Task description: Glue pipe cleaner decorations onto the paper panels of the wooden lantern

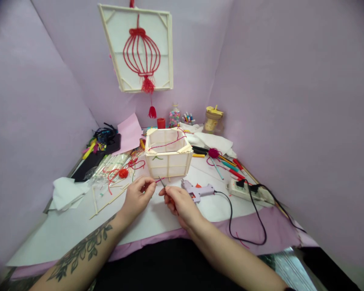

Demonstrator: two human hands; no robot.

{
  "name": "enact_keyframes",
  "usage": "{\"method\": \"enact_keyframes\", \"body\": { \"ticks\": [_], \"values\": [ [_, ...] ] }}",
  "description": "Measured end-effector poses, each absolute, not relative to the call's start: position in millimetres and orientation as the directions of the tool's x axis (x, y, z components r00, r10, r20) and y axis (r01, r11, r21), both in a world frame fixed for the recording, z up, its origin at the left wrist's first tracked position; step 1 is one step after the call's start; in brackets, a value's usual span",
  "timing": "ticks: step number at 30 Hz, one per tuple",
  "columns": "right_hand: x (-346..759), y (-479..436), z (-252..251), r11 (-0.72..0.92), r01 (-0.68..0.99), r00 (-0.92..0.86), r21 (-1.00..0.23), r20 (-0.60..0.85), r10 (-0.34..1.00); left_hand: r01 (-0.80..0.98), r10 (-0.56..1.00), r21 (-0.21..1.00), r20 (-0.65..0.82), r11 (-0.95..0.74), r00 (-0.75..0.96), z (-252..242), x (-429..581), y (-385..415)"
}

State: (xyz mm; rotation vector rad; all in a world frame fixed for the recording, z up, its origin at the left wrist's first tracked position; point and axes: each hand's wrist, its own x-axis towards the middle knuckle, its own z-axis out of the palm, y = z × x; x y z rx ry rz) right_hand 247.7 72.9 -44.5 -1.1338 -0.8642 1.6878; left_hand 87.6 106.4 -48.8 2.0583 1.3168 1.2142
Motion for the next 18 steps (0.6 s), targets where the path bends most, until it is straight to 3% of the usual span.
{"method": "enact_keyframes", "body": {
  "ticks": [18],
  "values": [
    [249.4, 74.2, -42.5, -0.343, -0.292, -0.184, -0.893, -0.299, 0.936, 0.509, 0.856, 0.697, 0.478, -0.506, 0.196, -45.7, 87.1, 105.1]
  ]
}}
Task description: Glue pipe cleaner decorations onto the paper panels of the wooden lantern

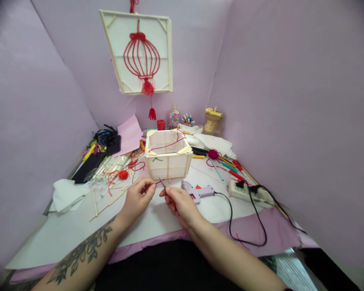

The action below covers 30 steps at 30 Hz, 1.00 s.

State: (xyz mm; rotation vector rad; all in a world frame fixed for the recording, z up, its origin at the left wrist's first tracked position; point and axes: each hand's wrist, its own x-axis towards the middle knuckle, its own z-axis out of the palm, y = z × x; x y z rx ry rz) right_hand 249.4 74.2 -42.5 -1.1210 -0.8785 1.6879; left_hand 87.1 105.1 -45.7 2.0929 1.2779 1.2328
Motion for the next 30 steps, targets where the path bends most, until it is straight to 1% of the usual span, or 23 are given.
{"method": "enact_keyframes", "body": {
  "ticks": [5, 9, 11, 12, 13, 14, 15, 16, 17, 19, 20, 21, 23, 27, 30],
  "values": [
    [247.8, 75.0, -43.2, -0.354, -0.25, -0.167, -0.901, -0.32, 0.932, 0.508, 0.849, 0.689, 0.49, -0.517, 0.2, -48.8, 87.3, 106.6],
    [250.3, 74.0, -42.9, -0.337, -0.252, -0.162, -0.907, -0.304, 0.939, 0.515, 0.846, 0.684, 0.502, -0.517, 0.182, -49.6, 85.9, 106.7],
    [255.0, 73.0, -41.3, -0.316, -0.18, -0.132, -0.932, -0.296, 0.946, 0.519, 0.835, 0.663, 0.502, -0.539, 0.227, -44.1, 79.2, 108.3],
    [257.9, 72.2, -40.3, -0.286, -0.087, -0.124, -0.954, -0.275, 0.953, 0.522, 0.828, 0.646, 0.482, -0.557, 0.287, -39.8, 73.6, 110.2],
    [260.9, 71.4, -39.4, -0.232, 0.046, -0.129, -0.972, -0.236, 0.963, 0.52, 0.812, 0.624, 0.431, -0.583, 0.393, -35.0, 66.7, 113.3],
    [263.7, 70.4, -38.8, -0.149, 0.212, -0.15, -0.966, -0.182, 0.972, 0.521, 0.785, 0.603, 0.336, -0.604, 0.52, -30.3, 58.7, 117.4],
    [265.8, 69.2, -38.8, -0.046, 0.388, -0.188, -0.921, -0.128, 0.974, 0.546, 0.771, 0.593, 0.217, -0.592, 0.599, -26.3, 50.2, 122.4],
    [267.0, 68.0, -39.3, 0.059, 0.546, -0.233, -0.836, -0.085, 0.969, 0.591, 0.777, 0.58, 0.122, -0.561, 0.618, -23.6, 41.8, 128.2],
    [267.4, 66.8, -40.5, 0.146, 0.67, -0.277, -0.728, -0.062, 0.959, 0.657, 0.821, 0.551, 0.095, -0.515, 0.563, -22.4, 34.1, 134.3],
    [265.5, 64.8, -44.5, 0.248, 0.808, -0.325, -0.534, -0.053, 0.944, 0.807, 0.925, 0.453, 0.149, -0.379, 0.351, -25.1, 22.3, 146.1],
    [263.9, 64.0, -46.9, 0.274, 0.838, -0.333, -0.472, -0.044, 0.942, 0.856, 0.951, 0.417, 0.166, -0.308, 0.261, -28.6, 18.7, 151.0],
    [262.4, 63.3, -49.1, 0.292, 0.853, -0.334, -0.433, -0.023, 0.942, 0.885, 0.962, 0.384, 0.173, -0.263, 0.211, -33.0, 16.7, 155.2],
    [261.1, 62.2, -52.2, 0.315, 0.86, -0.325, -0.4, 0.045, 0.945, 0.924, 0.969, 0.315, 0.185, -0.216, 0.163, -42.6, 16.9, 161.2],
    [271.8, 59.2, -52.1, 0.358, 0.829, -0.323, -0.429, 0.154, 0.934, 0.959, 0.963, 0.159, 0.17, -0.234, 0.207, -55.9, 27.2, 168.5],
    [289.6, 56.3, -51.7, 0.387, 0.8, -0.323, -0.459, 0.214, 0.922, 0.961, 0.957, 0.074, 0.133, -0.268, 0.257, -58.2, 35.8, 173.1]
  ]
}}
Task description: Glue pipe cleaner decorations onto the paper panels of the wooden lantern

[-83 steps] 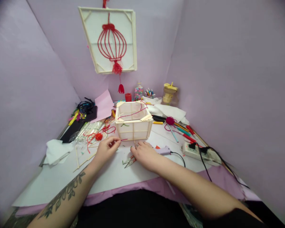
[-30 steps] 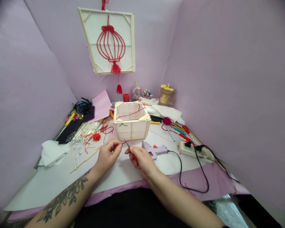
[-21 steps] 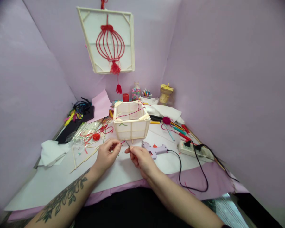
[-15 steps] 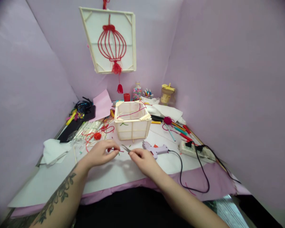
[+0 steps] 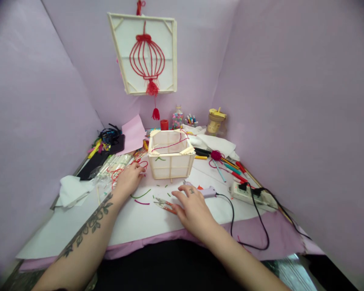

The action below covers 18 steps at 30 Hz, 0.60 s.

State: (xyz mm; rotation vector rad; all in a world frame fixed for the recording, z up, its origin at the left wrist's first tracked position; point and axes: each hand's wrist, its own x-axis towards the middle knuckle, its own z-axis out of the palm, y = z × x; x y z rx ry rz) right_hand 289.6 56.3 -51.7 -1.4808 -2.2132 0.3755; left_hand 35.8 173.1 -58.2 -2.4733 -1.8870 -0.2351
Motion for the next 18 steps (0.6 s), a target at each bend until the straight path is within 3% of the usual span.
{"method": "enact_keyframes", "body": {
  "ticks": [8, 13, 18],
  "values": [
    [348.3, 68.3, -67.3, 0.272, 0.856, -0.181, -0.44, 0.239, 0.954, 0.953, 0.953, 0.052, 0.072, -0.297, 0.293, -55.1, 40.6, 169.2],
    [378.7, 82.1, -75.6, 0.198, 0.927, -0.149, -0.317, 0.173, 0.974, 0.856, 0.908, 0.309, 0.206, -0.414, 0.364, -53.0, 56.6, 153.1],
    [385.3, 83.1, -78.2, 0.216, 0.927, -0.201, -0.307, 0.08, 0.976, 0.798, 0.914, 0.451, 0.268, -0.399, 0.306, -58.3, 71.6, 145.9]
  ]
}}
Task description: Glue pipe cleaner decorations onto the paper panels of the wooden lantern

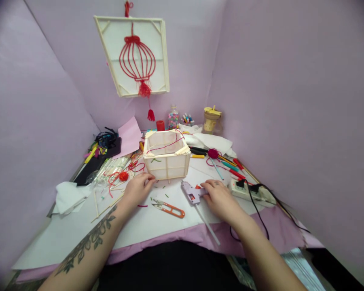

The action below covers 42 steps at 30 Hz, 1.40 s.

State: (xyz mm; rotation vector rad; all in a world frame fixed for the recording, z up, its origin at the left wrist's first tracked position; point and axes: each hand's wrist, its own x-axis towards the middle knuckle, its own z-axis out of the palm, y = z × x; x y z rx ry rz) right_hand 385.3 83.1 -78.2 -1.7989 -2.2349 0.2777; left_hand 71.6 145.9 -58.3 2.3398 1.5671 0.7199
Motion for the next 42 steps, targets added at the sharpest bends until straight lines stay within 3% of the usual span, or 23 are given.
{"method": "enact_keyframes", "body": {
  "ticks": [6, 11, 16, 19, 22, 24, 26, 33, 37, 42],
  "values": [
    [378.4, 87.6, -77.1, 0.249, 0.903, -0.259, -0.349, 0.019, 0.966, 0.736, 0.926, 0.585, 0.345, -0.34, 0.153, -63.6, 59.1, 155.1],
    [372.9, 98.9, -74.0, 0.316, 0.879, -0.338, -0.355, 0.0, 0.941, 0.759, 0.924, 0.56, 0.356, -0.332, 0.141, -68.1, 62.9, 165.2],
    [387.1, 98.0, -62.6, 0.325, 0.799, -0.385, -0.507, -0.015, 0.923, 0.747, 0.931, 0.577, 0.33, -0.33, 0.156, -71.9, 66.5, 170.1],
    [399.8, 85.6, -51.4, 0.277, 0.63, -0.382, -0.726, 0.022, 0.924, 0.743, 0.911, 0.561, 0.378, -0.366, 0.164, -70.1, 69.1, 168.5],
    [393.6, 72.9, -46.2, 0.166, 0.311, -0.299, -0.936, 0.069, 0.952, 0.725, 0.89, 0.562, 0.43, -0.397, 0.153, -65.1, 75.0, 162.7],
    [375.2, 69.8, -46.6, 0.152, 0.094, -0.2, -0.984, 0.131, 0.971, 0.707, 0.883, 0.577, 0.447, -0.408, 0.145, -61.3, 79.4, 157.2],
    [350.1, 72.4, -46.7, 0.198, 0.003, -0.165, -0.98, 0.195, 0.967, 0.694, 0.88, 0.588, 0.453, -0.416, 0.143, -58.3, 82.7, 151.9],
    [288.2, 99.6, -30.9, 0.256, 0.352, -0.013, -0.9, 0.269, 0.963, 0.672, 0.871, 0.602, 0.473, -0.431, 0.135, -53.9, 84.9, 143.4],
    [282.0, 111.3, -34.0, 0.323, 0.396, 0.053, -0.86, 0.372, 0.927, 0.651, 0.874, 0.625, 0.469, -0.43, 0.127, -51.7, 85.1, 141.6],
    [281.9, 117.4, -44.8, 0.302, 0.394, 0.05, -0.868, 0.348, 0.936, 0.633, 0.873, 0.641, 0.471, -0.434, 0.122, -49.9, 85.8, 139.7]
  ]
}}
